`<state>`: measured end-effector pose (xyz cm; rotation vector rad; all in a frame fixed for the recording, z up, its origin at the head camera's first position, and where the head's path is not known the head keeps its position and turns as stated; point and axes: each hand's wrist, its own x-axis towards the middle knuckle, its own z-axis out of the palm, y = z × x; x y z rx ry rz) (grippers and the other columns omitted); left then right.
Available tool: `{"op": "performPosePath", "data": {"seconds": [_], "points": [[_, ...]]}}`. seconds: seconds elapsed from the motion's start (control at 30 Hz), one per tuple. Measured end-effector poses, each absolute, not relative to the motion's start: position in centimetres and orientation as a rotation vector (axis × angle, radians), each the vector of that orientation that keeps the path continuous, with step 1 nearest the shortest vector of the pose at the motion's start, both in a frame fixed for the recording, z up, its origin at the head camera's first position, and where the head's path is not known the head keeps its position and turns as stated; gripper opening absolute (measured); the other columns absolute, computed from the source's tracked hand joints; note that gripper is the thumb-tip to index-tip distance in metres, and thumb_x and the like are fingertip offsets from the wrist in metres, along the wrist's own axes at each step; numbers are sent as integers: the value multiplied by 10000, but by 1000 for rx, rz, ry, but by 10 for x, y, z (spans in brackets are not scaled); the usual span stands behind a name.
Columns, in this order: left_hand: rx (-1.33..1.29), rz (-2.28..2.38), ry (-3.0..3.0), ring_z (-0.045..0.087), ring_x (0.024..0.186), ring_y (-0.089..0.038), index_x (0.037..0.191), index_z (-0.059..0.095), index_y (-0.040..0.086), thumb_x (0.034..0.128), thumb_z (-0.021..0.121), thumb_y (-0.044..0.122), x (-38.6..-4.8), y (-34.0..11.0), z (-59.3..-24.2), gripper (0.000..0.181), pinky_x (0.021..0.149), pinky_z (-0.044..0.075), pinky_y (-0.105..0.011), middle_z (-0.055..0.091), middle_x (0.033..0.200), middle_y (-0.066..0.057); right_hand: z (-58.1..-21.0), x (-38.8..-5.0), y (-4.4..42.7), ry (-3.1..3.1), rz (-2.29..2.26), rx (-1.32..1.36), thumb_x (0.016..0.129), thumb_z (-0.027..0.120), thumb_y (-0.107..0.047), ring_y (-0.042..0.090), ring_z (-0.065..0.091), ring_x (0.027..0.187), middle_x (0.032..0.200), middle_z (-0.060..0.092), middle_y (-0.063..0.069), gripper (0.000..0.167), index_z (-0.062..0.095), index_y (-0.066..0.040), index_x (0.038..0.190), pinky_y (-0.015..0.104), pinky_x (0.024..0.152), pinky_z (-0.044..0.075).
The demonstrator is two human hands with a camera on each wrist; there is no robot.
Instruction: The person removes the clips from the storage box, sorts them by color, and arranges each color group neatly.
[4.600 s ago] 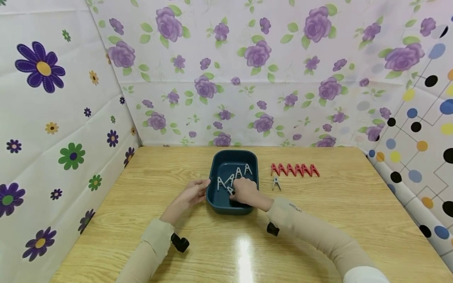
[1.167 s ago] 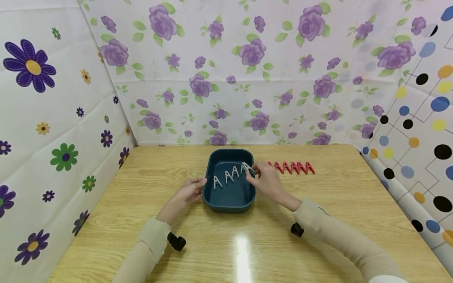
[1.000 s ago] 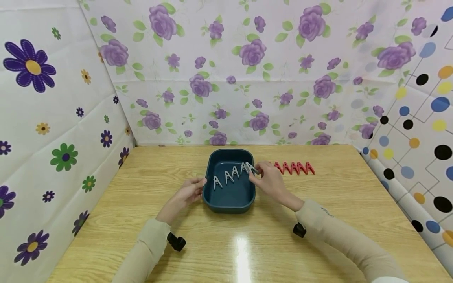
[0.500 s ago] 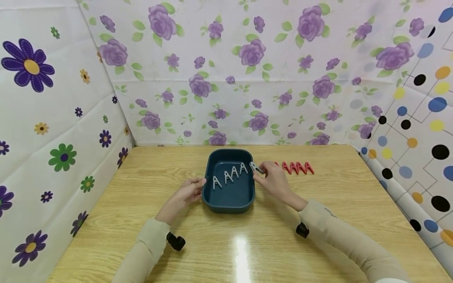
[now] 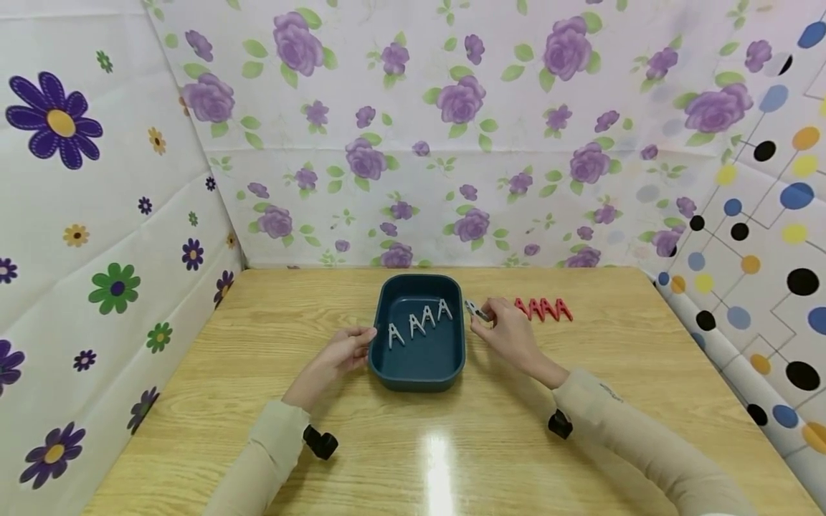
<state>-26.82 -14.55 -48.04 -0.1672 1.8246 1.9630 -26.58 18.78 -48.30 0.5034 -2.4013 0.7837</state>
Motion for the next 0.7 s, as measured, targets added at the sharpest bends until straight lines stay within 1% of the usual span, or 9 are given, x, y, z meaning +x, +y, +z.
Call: {"op": "performPosePath", "data": {"seconds": [0.13, 0.33, 0.7], "points": [[-165, 1955, 1825, 553, 635, -63, 1284, 451, -69, 999, 546, 203, -269, -146, -481, 405, 580, 480, -181, 599, 774, 27, -485, -266, 190, -2404, 775, 497, 831, 723, -193, 114, 474, 616, 742, 586, 40, 138, 626, -96, 815, 250, 549, 401], [-154, 1945, 1844, 551, 634, -62, 1269, 460, -65, 1004, 536, 211, -269, -145, -480, 390, 576, 480, -177, 597, 773, 33, -488, -266, 194, -2407, 750, 460, 823, 732, -209, 140, 530, 609, 743, 609, 65, 166, 648, -66, 834, 267, 543, 431], [-135, 1946, 1824, 552, 626, -56, 1287, 445, -77, 1005, 535, 207, -268, -147, -482, 410, 576, 481, -175, 601, 772, 28, -493, -265, 200, -2449, 757, 419, 821, 724, -228, 130, 524, 597, 744, 623, 73, 186, 647, -61, 851, 244, 525, 419]]}}
